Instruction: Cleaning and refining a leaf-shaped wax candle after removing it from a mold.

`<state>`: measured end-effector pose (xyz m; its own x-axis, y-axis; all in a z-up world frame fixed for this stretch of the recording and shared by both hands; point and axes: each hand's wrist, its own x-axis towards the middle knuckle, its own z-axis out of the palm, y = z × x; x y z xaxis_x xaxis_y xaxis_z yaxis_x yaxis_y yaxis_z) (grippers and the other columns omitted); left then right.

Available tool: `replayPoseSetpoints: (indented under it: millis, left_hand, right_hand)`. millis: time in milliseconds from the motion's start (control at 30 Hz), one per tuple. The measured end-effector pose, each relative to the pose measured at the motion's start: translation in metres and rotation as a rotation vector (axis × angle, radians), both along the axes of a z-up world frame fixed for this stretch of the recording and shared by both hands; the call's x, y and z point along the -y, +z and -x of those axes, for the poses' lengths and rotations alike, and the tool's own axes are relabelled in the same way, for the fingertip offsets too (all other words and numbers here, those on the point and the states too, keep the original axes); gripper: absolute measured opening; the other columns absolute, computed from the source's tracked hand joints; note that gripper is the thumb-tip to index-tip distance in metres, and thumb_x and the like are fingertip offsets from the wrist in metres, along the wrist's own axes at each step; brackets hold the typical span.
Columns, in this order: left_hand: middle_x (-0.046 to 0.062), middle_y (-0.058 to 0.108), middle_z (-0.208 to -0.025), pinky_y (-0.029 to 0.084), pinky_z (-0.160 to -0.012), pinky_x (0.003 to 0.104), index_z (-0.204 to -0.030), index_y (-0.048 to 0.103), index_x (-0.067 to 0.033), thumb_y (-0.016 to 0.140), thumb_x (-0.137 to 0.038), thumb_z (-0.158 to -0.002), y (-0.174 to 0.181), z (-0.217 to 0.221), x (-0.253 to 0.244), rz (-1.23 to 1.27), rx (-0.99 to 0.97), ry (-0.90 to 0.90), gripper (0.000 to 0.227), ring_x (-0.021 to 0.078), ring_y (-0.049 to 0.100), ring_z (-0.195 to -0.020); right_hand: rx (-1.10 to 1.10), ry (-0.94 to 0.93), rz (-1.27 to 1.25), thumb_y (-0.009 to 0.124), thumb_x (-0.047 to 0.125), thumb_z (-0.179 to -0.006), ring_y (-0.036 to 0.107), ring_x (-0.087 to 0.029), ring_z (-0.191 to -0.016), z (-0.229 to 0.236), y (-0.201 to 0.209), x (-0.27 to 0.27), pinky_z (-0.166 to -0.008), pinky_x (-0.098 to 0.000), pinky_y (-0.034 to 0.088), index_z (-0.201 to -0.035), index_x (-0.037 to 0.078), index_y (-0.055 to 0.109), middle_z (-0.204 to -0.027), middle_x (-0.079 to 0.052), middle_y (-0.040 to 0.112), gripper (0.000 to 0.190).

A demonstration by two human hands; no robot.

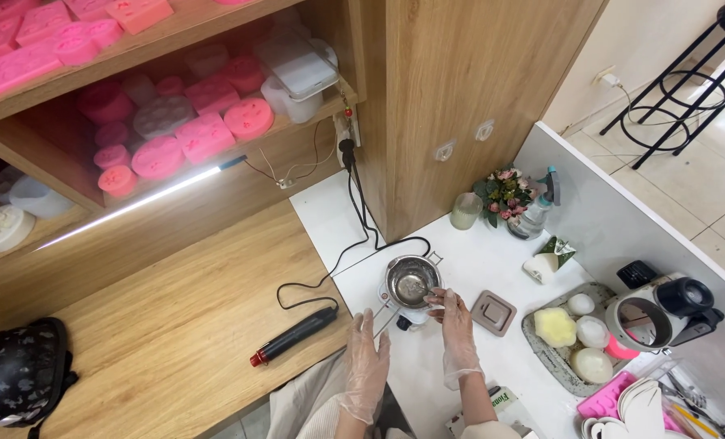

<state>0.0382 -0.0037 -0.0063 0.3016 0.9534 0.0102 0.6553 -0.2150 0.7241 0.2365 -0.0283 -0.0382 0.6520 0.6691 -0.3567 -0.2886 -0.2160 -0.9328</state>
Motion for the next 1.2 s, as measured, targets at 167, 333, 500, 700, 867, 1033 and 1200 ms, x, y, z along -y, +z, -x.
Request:
replayPoseSetpoints:
  millis: [167, 333, 500, 700, 867, 1033, 1200]
  left_hand:
    - [0.023, 0.039, -0.152, 0.041, -0.111, 0.047, -0.152, 0.035, -0.0130, 0.060, -0.028, -0.098, 0.007, -0.002, -0.002, 0.059, -0.087, -0.014, 0.062, 0.0388, 0.042, -0.139]
    - [0.019, 0.040, -0.154, 0.041, -0.112, 0.045, -0.152, 0.037, -0.0139, 0.060, -0.031, -0.097, 0.006, -0.004, -0.002, 0.084, -0.127, -0.015, 0.061, 0.0358, 0.044, -0.140]
    - [0.020, 0.039, -0.155, 0.039, -0.113, 0.048, -0.151, 0.040, -0.0120, 0.060, -0.032, -0.098, 0.018, -0.011, -0.010, 0.063, -0.186, -0.063, 0.060, 0.0375, 0.042, -0.142]
    - [0.021, 0.036, -0.156, 0.036, -0.114, 0.051, -0.152, 0.038, -0.0114, 0.058, -0.036, -0.097, 0.031, -0.024, -0.035, 0.065, -0.299, -0.179, 0.063, 0.0398, 0.039, -0.142]
    - [0.024, 0.034, -0.157, 0.038, -0.116, 0.046, -0.153, 0.036, -0.0099, 0.055, -0.044, -0.097, 0.016, -0.023, -0.076, 0.076, -0.448, -0.341, 0.068, 0.0393, 0.038, -0.144]
    - [0.019, 0.033, -0.161, 0.034, -0.122, 0.043, -0.157, 0.032, -0.0147, 0.045, -0.052, -0.101, -0.047, -0.014, -0.110, 0.401, -0.583, -0.411, 0.069, 0.0341, 0.034, -0.150]
    - [0.018, 0.048, -0.152, 0.040, -0.116, 0.043, -0.157, 0.033, -0.0171, 0.044, -0.056, -0.100, -0.121, -0.012, -0.146, 0.635, -0.451, -0.477, 0.070, 0.0342, 0.047, -0.140]
  right_hand:
    - [-0.012, 0.005, -0.032, 0.043, 0.051, -0.104, 0.062, -0.016, -0.080, -0.003, -0.012, -0.001, -0.082, -0.0328, 0.052, -0.119, 0.008, 0.070, -0.101, -0.007, 0.077, 0.053]
    - [-0.027, 0.003, -0.021, 0.043, 0.053, -0.103, 0.064, -0.016, -0.081, -0.003, -0.014, 0.003, -0.083, -0.0326, 0.052, -0.119, 0.008, 0.070, -0.101, -0.007, 0.077, 0.055]
    - [-0.015, -0.029, 0.016, 0.042, 0.055, -0.102, 0.065, -0.016, -0.081, -0.009, -0.004, 0.006, -0.083, -0.0340, 0.055, -0.119, 0.007, 0.071, -0.100, -0.007, 0.076, 0.058]
    - [-0.029, -0.056, -0.102, 0.041, 0.054, -0.102, 0.065, -0.018, -0.079, -0.024, -0.014, 0.009, -0.080, -0.0333, 0.056, -0.116, 0.003, 0.071, -0.093, -0.008, 0.073, 0.061]
    - [0.014, -0.129, -0.034, 0.039, 0.050, -0.105, 0.064, -0.019, -0.076, -0.027, -0.017, 0.012, -0.076, -0.0336, 0.057, -0.110, 0.000, 0.073, -0.084, -0.010, 0.068, 0.060]
    - [0.017, -0.181, -0.009, 0.040, 0.041, -0.104, 0.065, -0.017, -0.078, -0.022, -0.011, 0.008, -0.077, -0.0325, 0.057, -0.104, 0.000, 0.071, -0.083, -0.008, 0.071, 0.052]
    - [0.074, -0.219, 0.096, 0.037, 0.040, -0.107, 0.066, -0.018, -0.078, -0.021, -0.024, -0.013, -0.077, -0.0338, 0.056, -0.101, 0.000, 0.068, -0.082, -0.009, 0.069, 0.051]
